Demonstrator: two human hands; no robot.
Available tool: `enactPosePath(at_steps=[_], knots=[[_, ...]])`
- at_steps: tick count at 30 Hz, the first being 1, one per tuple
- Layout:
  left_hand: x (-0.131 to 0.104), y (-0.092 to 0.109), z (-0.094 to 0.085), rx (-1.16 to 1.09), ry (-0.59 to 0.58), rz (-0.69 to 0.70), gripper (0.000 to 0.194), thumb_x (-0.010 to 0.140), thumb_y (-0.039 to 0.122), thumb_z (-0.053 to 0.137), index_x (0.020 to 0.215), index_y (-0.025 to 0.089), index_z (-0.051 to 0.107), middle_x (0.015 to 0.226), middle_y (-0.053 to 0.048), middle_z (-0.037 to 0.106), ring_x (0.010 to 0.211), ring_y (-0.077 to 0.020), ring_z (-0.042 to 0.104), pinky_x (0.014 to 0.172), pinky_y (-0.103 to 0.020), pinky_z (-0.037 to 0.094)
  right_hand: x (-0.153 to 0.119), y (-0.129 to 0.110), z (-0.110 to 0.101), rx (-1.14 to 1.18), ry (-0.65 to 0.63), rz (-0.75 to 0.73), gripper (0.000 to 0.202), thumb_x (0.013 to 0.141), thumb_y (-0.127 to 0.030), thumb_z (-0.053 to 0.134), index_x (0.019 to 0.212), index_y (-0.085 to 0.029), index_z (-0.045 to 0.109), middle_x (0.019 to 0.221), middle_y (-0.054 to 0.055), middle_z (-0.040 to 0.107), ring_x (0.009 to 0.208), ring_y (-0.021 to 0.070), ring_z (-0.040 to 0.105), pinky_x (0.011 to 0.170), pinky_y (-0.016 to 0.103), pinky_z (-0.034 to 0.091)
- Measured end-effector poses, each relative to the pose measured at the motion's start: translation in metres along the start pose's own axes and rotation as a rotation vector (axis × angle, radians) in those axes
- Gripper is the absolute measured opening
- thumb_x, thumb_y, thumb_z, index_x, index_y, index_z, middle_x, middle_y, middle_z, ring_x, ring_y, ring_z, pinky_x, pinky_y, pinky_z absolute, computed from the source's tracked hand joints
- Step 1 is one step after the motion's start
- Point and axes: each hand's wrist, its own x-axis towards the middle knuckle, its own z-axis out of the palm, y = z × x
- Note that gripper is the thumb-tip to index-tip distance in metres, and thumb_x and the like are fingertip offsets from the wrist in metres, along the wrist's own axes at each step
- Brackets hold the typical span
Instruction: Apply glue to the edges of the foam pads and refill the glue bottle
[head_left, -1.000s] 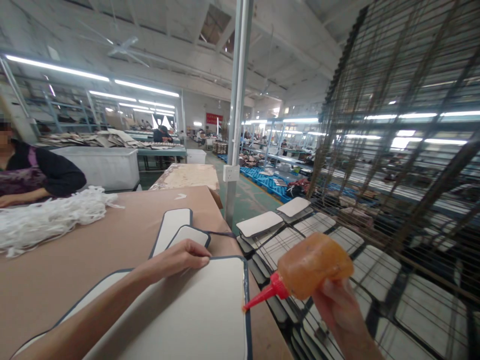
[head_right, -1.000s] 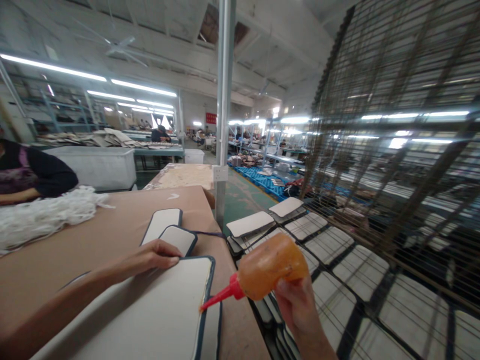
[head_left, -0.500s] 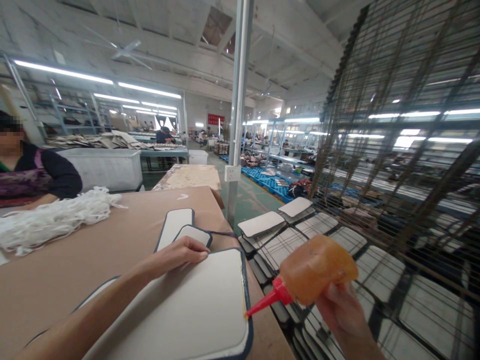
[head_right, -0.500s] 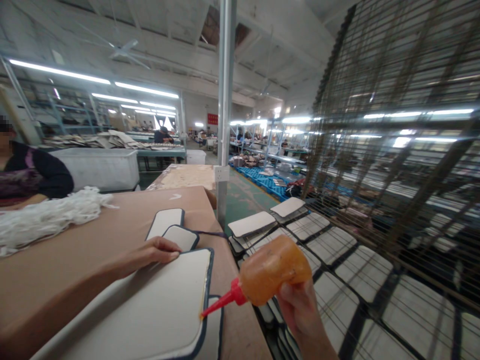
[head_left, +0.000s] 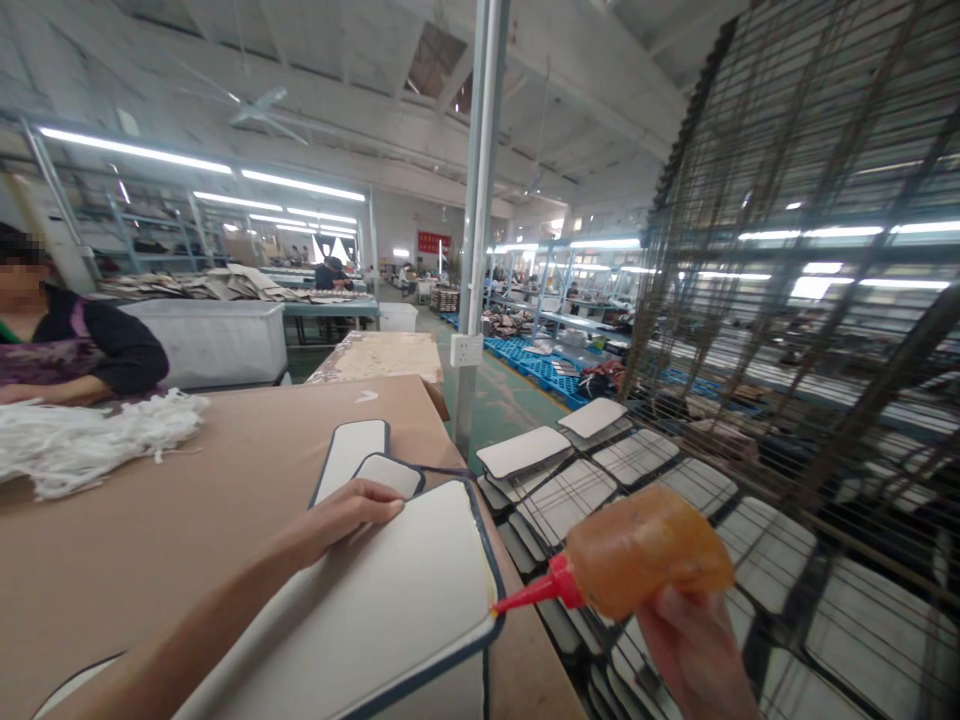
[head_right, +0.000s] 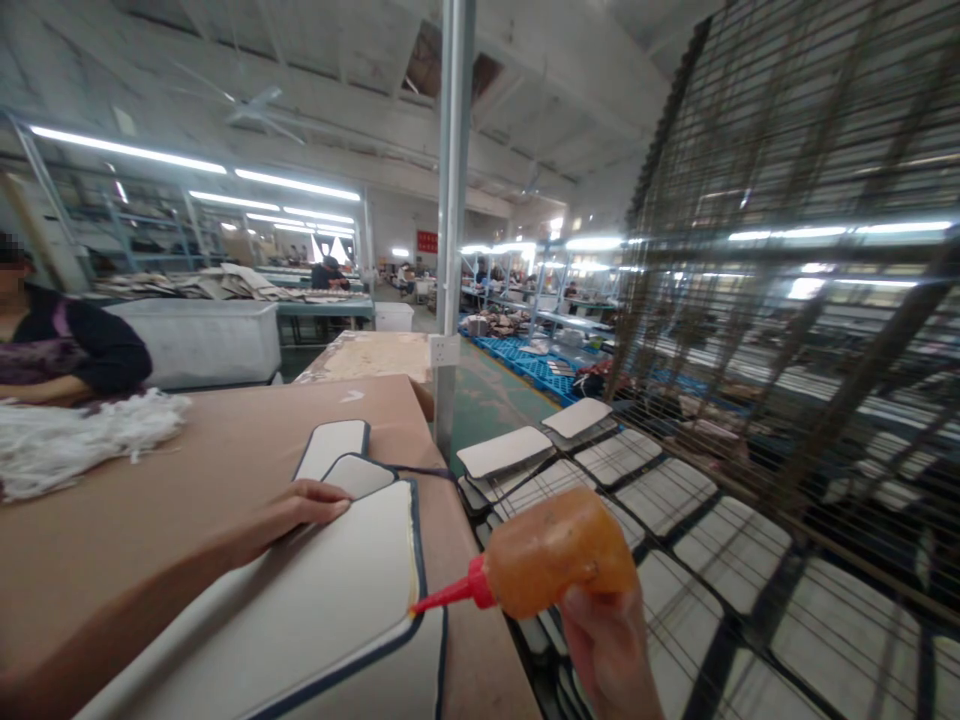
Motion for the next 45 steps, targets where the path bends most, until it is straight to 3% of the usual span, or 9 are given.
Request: enactPosePath(at_steps=[3, 7, 12, 21, 28, 34, 40, 45], knots=[[0.005, -0.008, -0.003, 0.020, -0.037, 0.009, 0.027, 0.067, 0.041, 0.070, 0.068, 0.015, 0.068, 0.063, -0.004, 0.069, 0.056, -0.0189, 0.060, 0.051, -0.024, 0.041, -0.005, 0.004, -0.001, 0.007, 0.080, -0.046, 0.057, 0.059, -0.029, 0.082, 0.113, -0.029, 0.063, 0.088, 0.008, 0.074, 0.076, 0.0277, 0.069, 0.076, 0.047, 0.056], [0.011, -0.020, -0.002, -0.077, 0.002, 0.007, 0.027, 0.064, 0.040, 0.072, 0.071, 0.015, 0.067, 0.062, -0.002, 0.067, 0.059, -0.0198, 0.061, 0.054, -0.025, 0.042, -0.009, 0.007, 0.007, 0.016, 0.171, -0.085, 0.061, 0.061, -0.024, 0.082, 0.117, -0.031, 0.059, 0.097, 0.003, 0.073, 0.083, 0.0218, 0.068, 0.075, 0.034, 0.057], [0.018, -0.032, 0.003, -0.120, 0.070, 0.022, 0.030, 0.062, 0.043, 0.073, 0.068, 0.016, 0.061, 0.059, 0.001, 0.062, 0.055, -0.0147, 0.055, 0.051, -0.021, 0.036, -0.008, 0.008, 0.017, 0.037, 0.150, -0.107, 0.059, 0.067, -0.024, 0.079, 0.119, -0.036, 0.055, 0.105, -0.006, 0.071, 0.090, 0.0121, 0.065, 0.084, 0.021, 0.051], [0.020, -0.043, 0.011, -0.253, 0.099, -0.004, 0.038, 0.056, 0.047, 0.077, 0.069, 0.019, 0.055, 0.058, 0.004, 0.058, 0.053, -0.0119, 0.053, 0.047, -0.019, 0.033, 0.007, 0.015, 0.019, 0.070, 0.147, -0.191, 0.057, 0.063, -0.014, 0.079, 0.114, -0.032, 0.060, 0.094, -0.003, 0.072, 0.083, 0.0129, 0.066, 0.077, 0.022, 0.054], [0.019, -0.046, 0.012, -0.310, 0.112, -0.011, 0.046, 0.056, 0.054, 0.078, 0.077, 0.019, 0.058, 0.064, 0.003, 0.063, 0.057, -0.0135, 0.058, 0.051, -0.021, 0.040, 0.016, 0.015, 0.026, 0.061, 0.133, -0.176, 0.050, 0.059, -0.017, 0.082, 0.104, -0.028, 0.065, 0.084, -0.003, 0.073, 0.075, 0.0126, 0.066, 0.075, 0.021, 0.054], [0.020, -0.049, 0.009, -0.298, 0.118, -0.008, 0.048, 0.056, 0.057, 0.076, 0.079, 0.019, 0.057, 0.062, 0.004, 0.061, 0.054, -0.0121, 0.055, 0.048, -0.020, 0.038, 0.016, 0.023, 0.018, -0.003, 0.064, -0.148, 0.049, 0.064, -0.017, 0.078, 0.109, -0.030, 0.062, 0.100, -0.001, 0.071, 0.085, 0.0152, 0.066, 0.077, 0.025, 0.053], [0.020, -0.052, 0.007, -0.334, 0.096, 0.002, 0.047, 0.059, 0.055, 0.076, 0.079, 0.019, 0.054, 0.063, 0.003, 0.063, 0.058, -0.0144, 0.058, 0.053, -0.023, 0.042, 0.011, 0.021, 0.029, 0.064, 0.093, -0.121, 0.049, 0.060, -0.018, 0.081, 0.105, -0.027, 0.066, 0.089, -0.002, 0.073, 0.079, 0.0146, 0.068, 0.076, 0.023, 0.054], [0.021, -0.055, 0.004, -0.355, 0.087, 0.015, 0.043, 0.062, 0.051, 0.076, 0.081, 0.019, 0.054, 0.065, 0.002, 0.063, 0.058, -0.0149, 0.059, 0.053, -0.024, 0.042, 0.010, 0.024, 0.022, 0.051, 0.025, -0.071, 0.054, 0.063, -0.017, 0.080, 0.112, -0.031, 0.062, 0.094, -0.001, 0.073, 0.085, 0.0152, 0.068, 0.079, 0.025, 0.054]])
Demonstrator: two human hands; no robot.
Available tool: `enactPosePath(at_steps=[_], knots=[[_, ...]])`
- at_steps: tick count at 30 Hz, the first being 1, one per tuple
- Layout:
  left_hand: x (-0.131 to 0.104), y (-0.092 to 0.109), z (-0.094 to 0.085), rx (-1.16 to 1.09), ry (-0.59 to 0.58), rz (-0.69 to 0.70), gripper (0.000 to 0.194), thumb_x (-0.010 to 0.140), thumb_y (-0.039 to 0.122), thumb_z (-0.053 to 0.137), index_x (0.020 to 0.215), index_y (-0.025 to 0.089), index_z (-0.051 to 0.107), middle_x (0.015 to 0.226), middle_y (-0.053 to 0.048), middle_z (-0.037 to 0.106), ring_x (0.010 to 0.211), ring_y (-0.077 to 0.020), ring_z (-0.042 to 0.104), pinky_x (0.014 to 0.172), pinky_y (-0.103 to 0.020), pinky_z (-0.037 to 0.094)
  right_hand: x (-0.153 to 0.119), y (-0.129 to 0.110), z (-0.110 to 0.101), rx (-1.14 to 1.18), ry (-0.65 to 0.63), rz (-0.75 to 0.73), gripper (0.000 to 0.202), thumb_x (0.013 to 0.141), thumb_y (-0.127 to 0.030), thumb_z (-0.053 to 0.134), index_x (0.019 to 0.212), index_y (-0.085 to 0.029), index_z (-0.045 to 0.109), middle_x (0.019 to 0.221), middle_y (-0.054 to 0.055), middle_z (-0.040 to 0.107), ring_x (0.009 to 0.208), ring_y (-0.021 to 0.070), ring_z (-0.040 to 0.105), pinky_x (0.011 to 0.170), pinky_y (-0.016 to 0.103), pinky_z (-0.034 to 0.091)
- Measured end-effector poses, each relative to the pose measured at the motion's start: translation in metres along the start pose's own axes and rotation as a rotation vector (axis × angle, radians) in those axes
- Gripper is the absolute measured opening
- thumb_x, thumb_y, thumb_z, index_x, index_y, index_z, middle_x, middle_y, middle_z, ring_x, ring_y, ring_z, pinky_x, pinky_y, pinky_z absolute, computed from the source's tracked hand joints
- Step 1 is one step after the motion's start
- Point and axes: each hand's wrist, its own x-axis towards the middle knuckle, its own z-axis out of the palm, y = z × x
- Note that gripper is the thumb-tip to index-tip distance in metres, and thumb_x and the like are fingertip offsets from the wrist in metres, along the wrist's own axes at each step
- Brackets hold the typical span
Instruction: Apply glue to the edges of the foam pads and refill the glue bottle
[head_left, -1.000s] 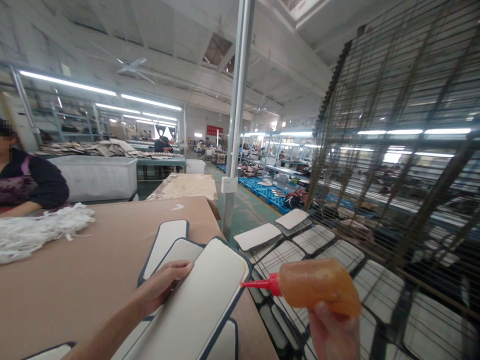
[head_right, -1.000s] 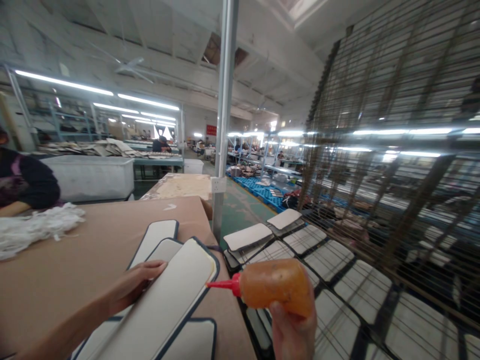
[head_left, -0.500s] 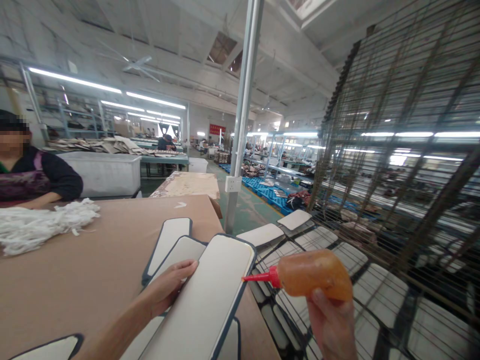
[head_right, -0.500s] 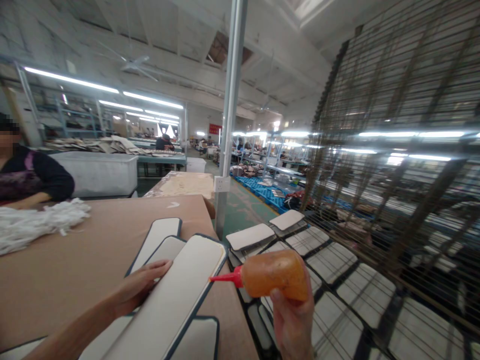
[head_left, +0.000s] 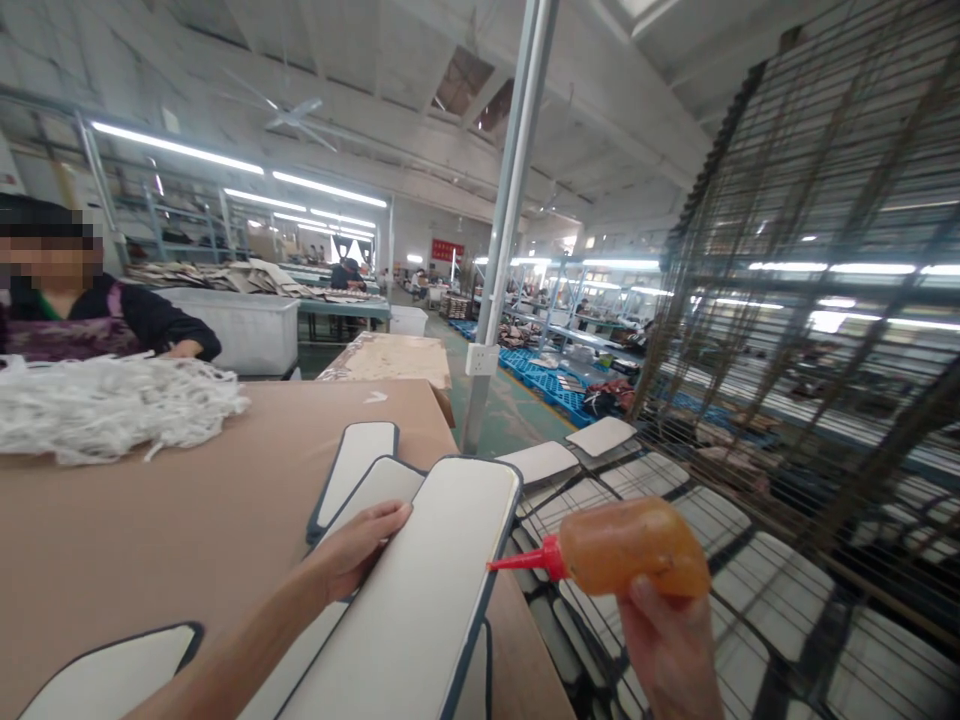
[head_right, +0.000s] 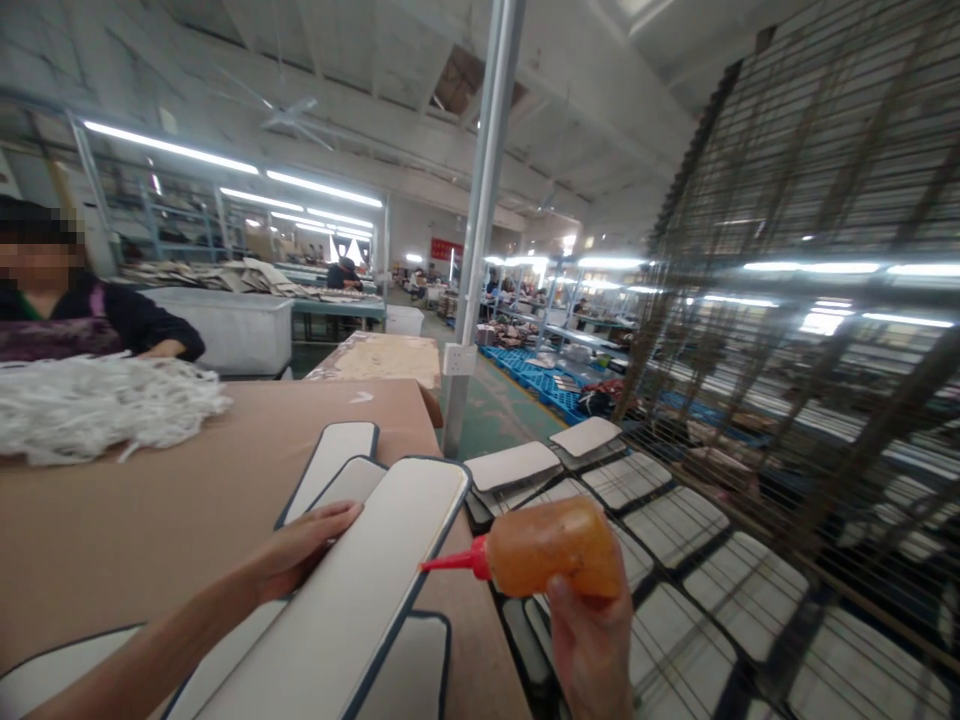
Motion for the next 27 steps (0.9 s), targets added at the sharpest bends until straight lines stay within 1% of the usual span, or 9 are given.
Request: enactPosePath(at_steps=[3, 7, 9, 13, 17, 20, 22, 27], knots=[[0.000, 0.000, -0.001, -0.008, 0.006, 0.002, 0.044, 0.061, 0.051, 0.077, 0.081, 0.018, 0.054, 0.064, 0.002, 0.063, 0.058, -0.0142, 0.058, 0.054, -0.023, 0.043, -0.003, 0.001, 0.000, 0.006, -0.014, 0.024, 0.049, 0.065, -0.019, 0.079, 0.110, -0.031, 0.064, 0.093, 0.000, 0.074, 0.085, 0.0173, 0.068, 0.080, 0.029, 0.054], [0.003, 0.001, -0.004, -0.028, 0.010, 0.008, 0.045, 0.059, 0.051, 0.078, 0.080, 0.018, 0.054, 0.063, 0.003, 0.062, 0.059, -0.0144, 0.059, 0.054, -0.023, 0.043, -0.011, -0.003, 0.012, -0.003, 0.013, 0.070, 0.046, 0.064, -0.023, 0.080, 0.106, -0.029, 0.066, 0.090, 0.001, 0.074, 0.084, 0.0207, 0.068, 0.080, 0.035, 0.053], [0.006, 0.002, -0.005, -0.036, 0.011, 0.003, 0.046, 0.057, 0.050, 0.079, 0.080, 0.019, 0.055, 0.063, 0.003, 0.063, 0.059, -0.0149, 0.059, 0.054, -0.024, 0.044, -0.015, -0.005, 0.017, -0.009, 0.031, 0.089, 0.046, 0.063, -0.025, 0.080, 0.106, -0.028, 0.066, 0.090, 0.002, 0.074, 0.083, 0.0211, 0.068, 0.080, 0.035, 0.052], [0.009, 0.005, -0.005, -0.049, 0.010, -0.007, 0.046, 0.054, 0.048, 0.081, 0.079, 0.018, 0.056, 0.063, 0.001, 0.064, 0.059, -0.0158, 0.060, 0.055, -0.025, 0.046, -0.018, -0.007, 0.021, 0.013, 0.015, 0.117, 0.047, 0.061, -0.026, 0.082, 0.105, -0.027, 0.067, 0.092, 0.004, 0.074, 0.085, 0.0214, 0.068, 0.080, 0.034, 0.051], [0.011, 0.009, -0.004, -0.062, 0.006, -0.008, 0.039, 0.057, 0.043, 0.079, 0.077, 0.017, 0.056, 0.061, 0.000, 0.064, 0.061, -0.0174, 0.062, 0.055, -0.025, 0.047, -0.022, -0.007, 0.022, 0.030, -0.008, 0.155, 0.053, 0.062, -0.027, 0.081, 0.112, -0.032, 0.064, 0.092, 0.001, 0.075, 0.086, 0.0202, 0.068, 0.080, 0.032, 0.053], [0.014, 0.013, -0.001, -0.062, 0.016, -0.009, 0.033, 0.062, 0.039, 0.077, 0.075, 0.017, 0.056, 0.060, 0.001, 0.063, 0.058, -0.0167, 0.062, 0.053, -0.025, 0.047, -0.025, -0.009, 0.024, 0.056, 0.003, 0.181, 0.055, 0.060, -0.028, 0.083, 0.112, -0.031, 0.065, 0.089, 0.002, 0.075, 0.086, 0.0204, 0.069, 0.079, 0.031, 0.055], [0.016, 0.015, 0.001, -0.063, 0.024, -0.006, 0.029, 0.064, 0.036, 0.075, 0.074, 0.017, 0.055, 0.058, 0.001, 0.063, 0.056, -0.0162, 0.061, 0.052, -0.024, 0.047, -0.027, -0.010, 0.026, 0.065, 0.013, 0.185, 0.055, 0.059, -0.028, 0.084, 0.112, -0.031, 0.065, 0.090, 0.003, 0.075, 0.085, 0.0211, 0.069, 0.077, 0.031, 0.055], [0.024, 0.019, 0.004, -0.068, 0.038, 0.003, 0.024, 0.068, 0.033, 0.072, 0.073, 0.018, 0.054, 0.058, 0.000, 0.064, 0.053, -0.0163, 0.060, 0.052, -0.026, 0.049, -0.029, -0.010, 0.021, 0.055, 0.018, 0.193, 0.052, 0.060, -0.028, 0.083, 0.110, -0.030, 0.067, 0.093, 0.005, 0.074, 0.085, 0.0234, 0.069, 0.075, 0.035, 0.056]])
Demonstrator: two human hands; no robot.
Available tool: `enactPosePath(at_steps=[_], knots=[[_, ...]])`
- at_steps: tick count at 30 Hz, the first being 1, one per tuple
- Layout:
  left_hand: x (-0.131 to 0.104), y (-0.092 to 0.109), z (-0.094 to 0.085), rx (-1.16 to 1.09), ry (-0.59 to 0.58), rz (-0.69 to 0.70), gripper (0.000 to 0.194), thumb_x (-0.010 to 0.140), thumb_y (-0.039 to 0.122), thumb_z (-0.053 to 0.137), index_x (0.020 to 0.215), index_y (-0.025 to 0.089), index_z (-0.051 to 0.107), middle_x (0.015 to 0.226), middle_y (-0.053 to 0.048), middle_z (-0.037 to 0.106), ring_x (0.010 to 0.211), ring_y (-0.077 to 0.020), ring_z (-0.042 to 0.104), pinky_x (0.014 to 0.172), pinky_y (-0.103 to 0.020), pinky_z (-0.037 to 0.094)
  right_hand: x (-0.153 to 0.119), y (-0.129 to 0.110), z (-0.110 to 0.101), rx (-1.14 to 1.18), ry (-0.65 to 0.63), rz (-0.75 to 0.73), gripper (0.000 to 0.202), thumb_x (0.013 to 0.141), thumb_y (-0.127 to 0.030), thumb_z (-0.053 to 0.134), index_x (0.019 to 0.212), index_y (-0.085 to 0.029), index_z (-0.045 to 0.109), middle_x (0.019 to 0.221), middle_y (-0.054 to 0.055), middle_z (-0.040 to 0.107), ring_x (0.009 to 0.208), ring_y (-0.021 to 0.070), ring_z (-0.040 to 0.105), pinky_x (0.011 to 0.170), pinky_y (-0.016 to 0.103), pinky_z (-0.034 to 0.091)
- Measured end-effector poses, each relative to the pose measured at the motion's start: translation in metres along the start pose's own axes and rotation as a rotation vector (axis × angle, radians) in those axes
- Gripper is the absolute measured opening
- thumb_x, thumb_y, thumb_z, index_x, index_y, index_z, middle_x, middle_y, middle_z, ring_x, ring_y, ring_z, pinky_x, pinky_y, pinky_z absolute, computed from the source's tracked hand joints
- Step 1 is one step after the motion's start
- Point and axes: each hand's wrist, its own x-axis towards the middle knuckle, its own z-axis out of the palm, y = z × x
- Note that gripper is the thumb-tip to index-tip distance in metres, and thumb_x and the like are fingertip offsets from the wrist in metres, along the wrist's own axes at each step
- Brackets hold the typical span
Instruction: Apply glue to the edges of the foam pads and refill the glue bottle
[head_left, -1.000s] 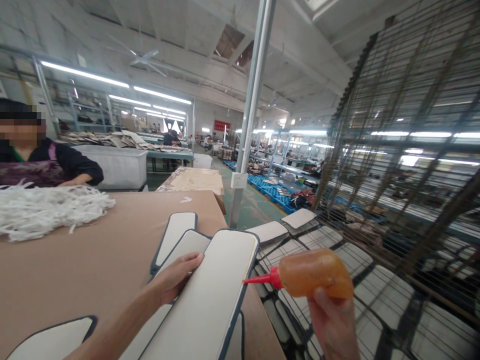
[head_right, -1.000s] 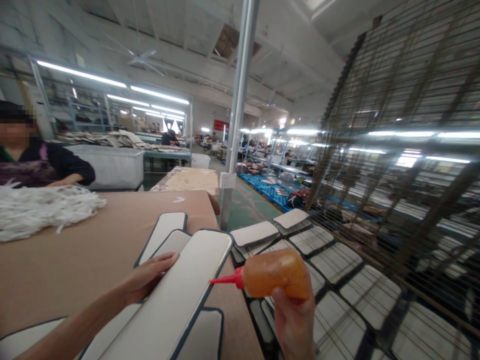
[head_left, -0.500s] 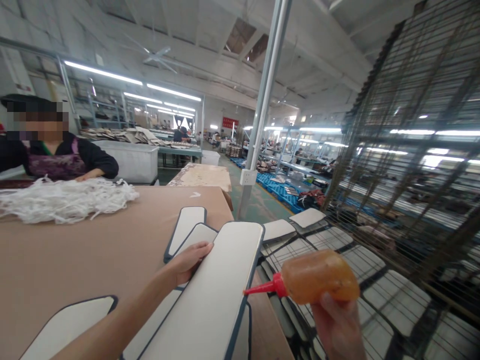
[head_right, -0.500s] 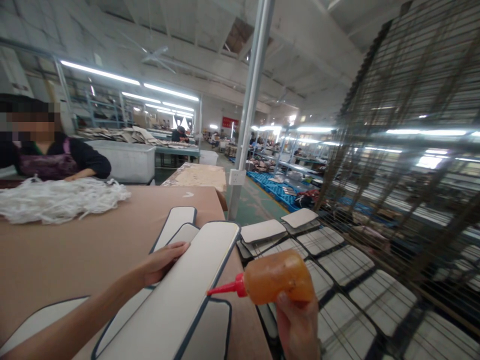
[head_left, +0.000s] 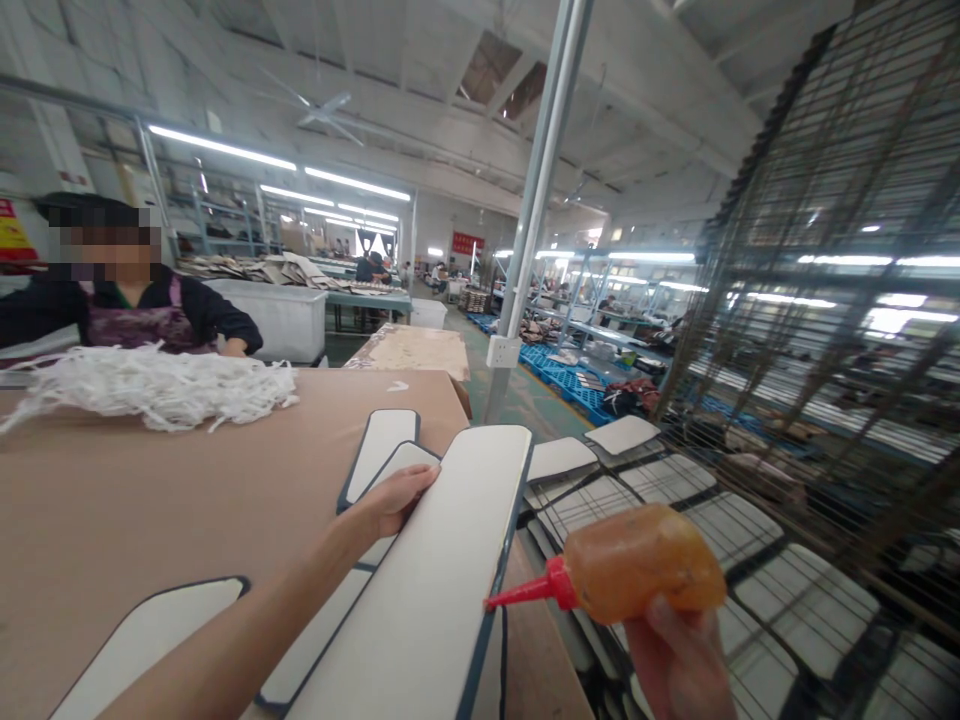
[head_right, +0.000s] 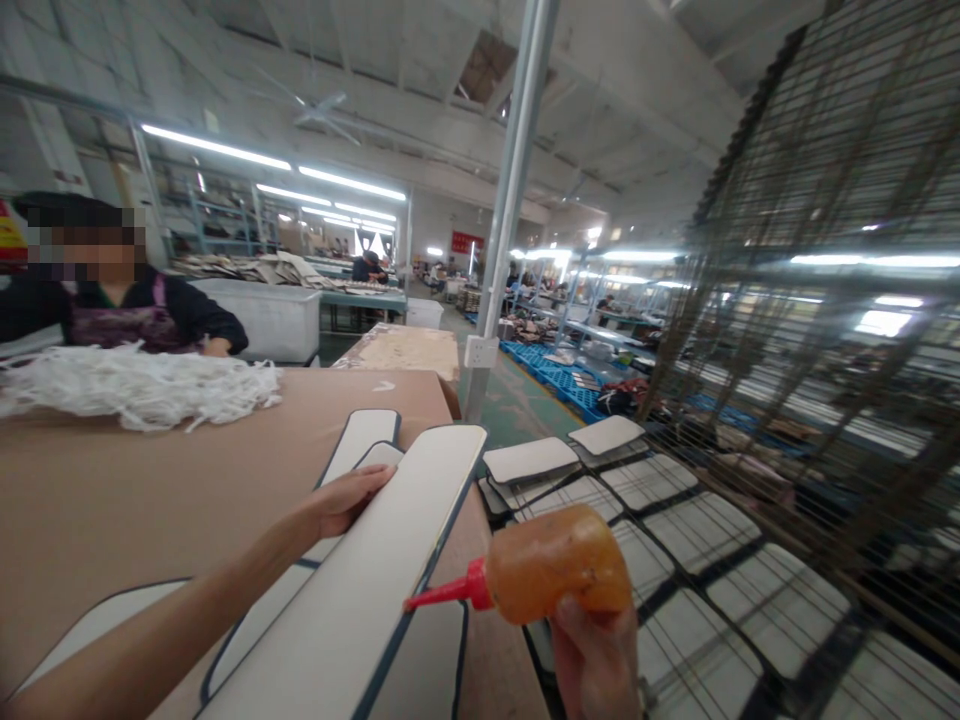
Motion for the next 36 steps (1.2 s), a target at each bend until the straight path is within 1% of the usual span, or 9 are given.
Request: enactPosePath(at_steps=[3, 8, 12, 15, 18, 21, 24, 31, 36], knots=[[0.004, 0.002, 0.002, 0.000, 0.011, 0.005, 0.024, 0.069, 0.033, 0.072, 0.074, 0.017, 0.055, 0.058, -0.001, 0.065, 0.053, -0.0171, 0.062, 0.051, -0.026, 0.049, -0.002, 0.000, -0.002, 0.001, 0.005, 0.016, 0.051, 0.060, -0.029, 0.083, 0.108, -0.030, 0.067, 0.092, 0.005, 0.074, 0.083, 0.0235, 0.069, 0.074, 0.036, 0.057], [0.007, 0.008, 0.006, 0.011, 0.028, 0.007, 0.024, 0.068, 0.031, 0.074, 0.077, 0.015, 0.059, 0.057, -0.002, 0.066, 0.052, -0.0173, 0.062, 0.049, -0.025, 0.049, -0.005, -0.001, -0.003, 0.006, 0.002, 0.024, 0.050, 0.058, -0.029, 0.084, 0.106, -0.031, 0.068, 0.089, 0.003, 0.075, 0.081, 0.0223, 0.070, 0.068, 0.031, 0.058], [0.010, 0.011, 0.009, 0.020, 0.052, 0.003, 0.014, 0.075, 0.027, 0.067, 0.074, 0.015, 0.059, 0.055, -0.002, 0.066, 0.049, -0.0162, 0.061, 0.048, -0.025, 0.048, -0.005, 0.001, -0.012, -0.026, -0.002, 0.027, 0.045, 0.058, -0.030, 0.084, 0.101, -0.028, 0.070, 0.087, 0.005, 0.074, 0.076, 0.0220, 0.070, 0.066, 0.031, 0.057], [0.013, 0.012, 0.010, 0.020, 0.068, 0.002, 0.013, 0.078, 0.024, 0.063, 0.070, 0.015, 0.059, 0.053, -0.002, 0.065, 0.046, -0.0150, 0.059, 0.048, -0.025, 0.049, -0.004, 0.004, -0.023, -0.051, -0.074, 0.046, 0.043, 0.060, -0.031, 0.082, 0.101, -0.028, 0.070, 0.090, 0.006, 0.074, 0.078, 0.0228, 0.070, 0.069, 0.032, 0.057], [0.017, 0.014, 0.010, 0.015, 0.077, -0.005, 0.012, 0.080, 0.021, 0.060, 0.069, 0.015, 0.058, 0.053, -0.002, 0.066, 0.046, -0.0152, 0.059, 0.050, -0.026, 0.050, -0.005, 0.006, -0.030, -0.038, -0.095, 0.057, 0.045, 0.062, -0.030, 0.081, 0.105, -0.032, 0.067, 0.097, 0.004, 0.074, 0.084, 0.0230, 0.069, 0.075, 0.033, 0.057], [0.022, 0.015, 0.008, 0.005, 0.092, -0.014, 0.013, 0.083, 0.018, 0.055, 0.071, 0.015, 0.059, 0.054, -0.003, 0.066, 0.047, -0.0156, 0.060, 0.051, -0.026, 0.050, -0.007, 0.006, -0.028, 0.004, -0.054, 0.089, 0.049, 0.061, -0.029, 0.082, 0.107, -0.033, 0.066, 0.100, 0.001, 0.073, 0.087, 0.0224, 0.069, 0.077, 0.032, 0.056], [0.027, 0.015, 0.006, -0.008, 0.105, -0.015, 0.009, 0.083, 0.018, 0.056, 0.075, 0.015, 0.059, 0.055, -0.003, 0.067, 0.049, -0.0165, 0.062, 0.051, -0.026, 0.051, -0.011, 0.003, -0.021, 0.029, -0.025, 0.111, 0.051, 0.059, -0.029, 0.084, 0.106, -0.034, 0.066, 0.101, 0.000, 0.073, 0.086, 0.0217, 0.069, 0.076, 0.030, 0.056], [0.037, 0.013, -0.003, -0.037, 0.150, -0.012, 0.011, 0.082, 0.024, 0.059, 0.082, 0.014, 0.061, 0.055, -0.003, 0.068, 0.047, -0.0178, 0.061, 0.051, -0.028, 0.051, -0.017, -0.003, -0.011, 0.043, 0.044, 0.140, 0.069, 0.054, -0.032, 0.086, 0.117, -0.032, 0.060, 0.106, 0.001, 0.072, 0.091, 0.0234, 0.068, 0.078, 0.031, 0.057], [0.043, 0.011, -0.013, -0.070, 0.184, -0.014, 0.022, 0.074, 0.031, 0.070, 0.084, 0.013, 0.062, 0.061, -0.005, 0.070, 0.053, -0.0201, 0.064, 0.053, -0.028, 0.050, -0.019, 0.000, -0.017, 0.005, 0.052, 0.099, 0.062, 0.057, -0.033, 0.084, 0.115, -0.033, 0.061, 0.105, 0.000, 0.072, 0.091, 0.0227, 0.068, 0.078, 0.031, 0.057]])
